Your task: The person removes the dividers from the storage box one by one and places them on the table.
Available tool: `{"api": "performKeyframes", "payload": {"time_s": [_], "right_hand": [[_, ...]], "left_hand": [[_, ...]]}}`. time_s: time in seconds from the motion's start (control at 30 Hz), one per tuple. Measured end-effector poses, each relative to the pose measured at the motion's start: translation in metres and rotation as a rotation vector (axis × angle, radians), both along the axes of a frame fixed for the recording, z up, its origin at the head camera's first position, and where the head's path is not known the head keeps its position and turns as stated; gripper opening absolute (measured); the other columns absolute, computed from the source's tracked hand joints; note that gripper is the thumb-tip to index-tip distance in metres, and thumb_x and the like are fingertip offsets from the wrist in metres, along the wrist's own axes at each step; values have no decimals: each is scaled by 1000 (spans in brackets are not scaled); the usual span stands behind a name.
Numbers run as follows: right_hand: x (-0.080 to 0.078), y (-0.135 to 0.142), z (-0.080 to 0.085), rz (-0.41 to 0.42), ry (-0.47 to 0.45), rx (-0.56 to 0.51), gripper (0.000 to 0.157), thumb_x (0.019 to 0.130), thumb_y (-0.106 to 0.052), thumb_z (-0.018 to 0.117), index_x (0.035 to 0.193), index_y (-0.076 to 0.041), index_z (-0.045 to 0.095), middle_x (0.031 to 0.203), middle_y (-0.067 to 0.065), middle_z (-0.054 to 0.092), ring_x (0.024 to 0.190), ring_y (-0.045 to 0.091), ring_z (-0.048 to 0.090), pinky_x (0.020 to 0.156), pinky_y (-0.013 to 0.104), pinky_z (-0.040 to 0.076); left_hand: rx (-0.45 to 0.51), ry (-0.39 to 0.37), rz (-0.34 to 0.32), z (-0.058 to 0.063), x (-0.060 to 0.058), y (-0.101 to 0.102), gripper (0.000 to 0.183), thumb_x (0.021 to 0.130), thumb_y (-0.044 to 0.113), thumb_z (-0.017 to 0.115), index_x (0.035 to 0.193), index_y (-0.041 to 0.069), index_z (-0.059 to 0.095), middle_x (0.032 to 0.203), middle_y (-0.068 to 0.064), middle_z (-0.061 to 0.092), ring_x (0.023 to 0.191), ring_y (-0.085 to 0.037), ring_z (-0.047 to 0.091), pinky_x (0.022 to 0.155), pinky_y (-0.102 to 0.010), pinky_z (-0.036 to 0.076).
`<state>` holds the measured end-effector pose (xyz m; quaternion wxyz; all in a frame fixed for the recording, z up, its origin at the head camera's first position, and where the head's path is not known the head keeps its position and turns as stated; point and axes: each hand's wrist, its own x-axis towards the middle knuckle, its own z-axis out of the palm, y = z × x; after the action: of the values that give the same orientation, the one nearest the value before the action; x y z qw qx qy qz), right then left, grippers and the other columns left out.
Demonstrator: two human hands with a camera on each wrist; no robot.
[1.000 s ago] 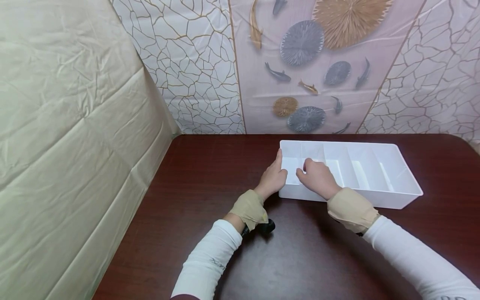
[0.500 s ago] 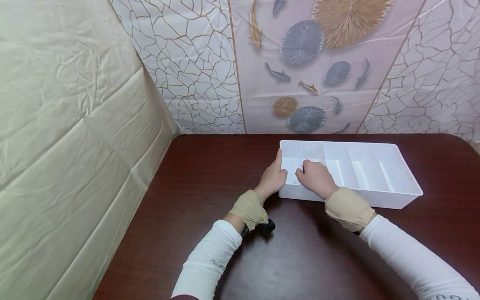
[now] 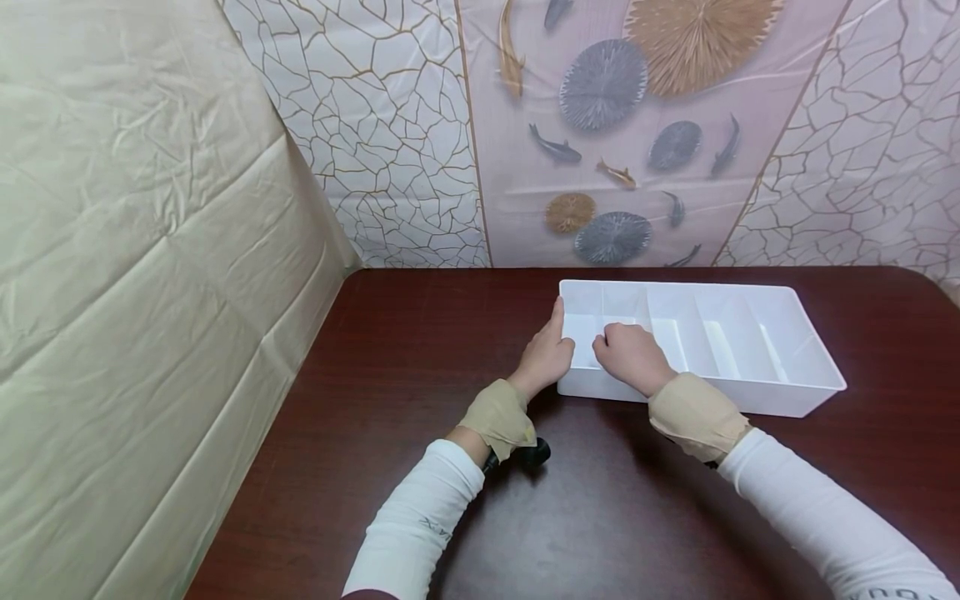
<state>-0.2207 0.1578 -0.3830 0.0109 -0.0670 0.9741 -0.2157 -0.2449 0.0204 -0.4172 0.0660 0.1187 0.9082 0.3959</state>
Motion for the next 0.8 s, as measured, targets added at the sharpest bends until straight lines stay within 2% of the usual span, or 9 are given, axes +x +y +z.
{"api": "performKeyframes", "payload": {"time_s": [0.4,0.7,0.8], "right_hand": [[1,-1,2,-10,-26,5,32,84,-13,34,53,-10,41,50,3,39,45,16,35,42,28,30],[0,-1,2,-27,-34,37,33,85,-15,33,54,-9,43,52,4,41,46,18,37,41,29,31],[0,-1,1,-24,-25,36,33,85,-15,33,54,-9,43,52,5,41,46,18,37,41,29,31]], "left_hand": [[-8,8,0,1,1,0,65,88,17,34,144,22,2,146,1,25,114,-19,46,87,-34,39],[3,5,2,0,1,-1,64,88,17,34,144,22,2,146,2,24,100,-19,50,80,-31,40],[9,-1,3,1,1,-1,64,89,17,33,144,23,1,146,2,24,101,-19,50,80,-31,39]]}}
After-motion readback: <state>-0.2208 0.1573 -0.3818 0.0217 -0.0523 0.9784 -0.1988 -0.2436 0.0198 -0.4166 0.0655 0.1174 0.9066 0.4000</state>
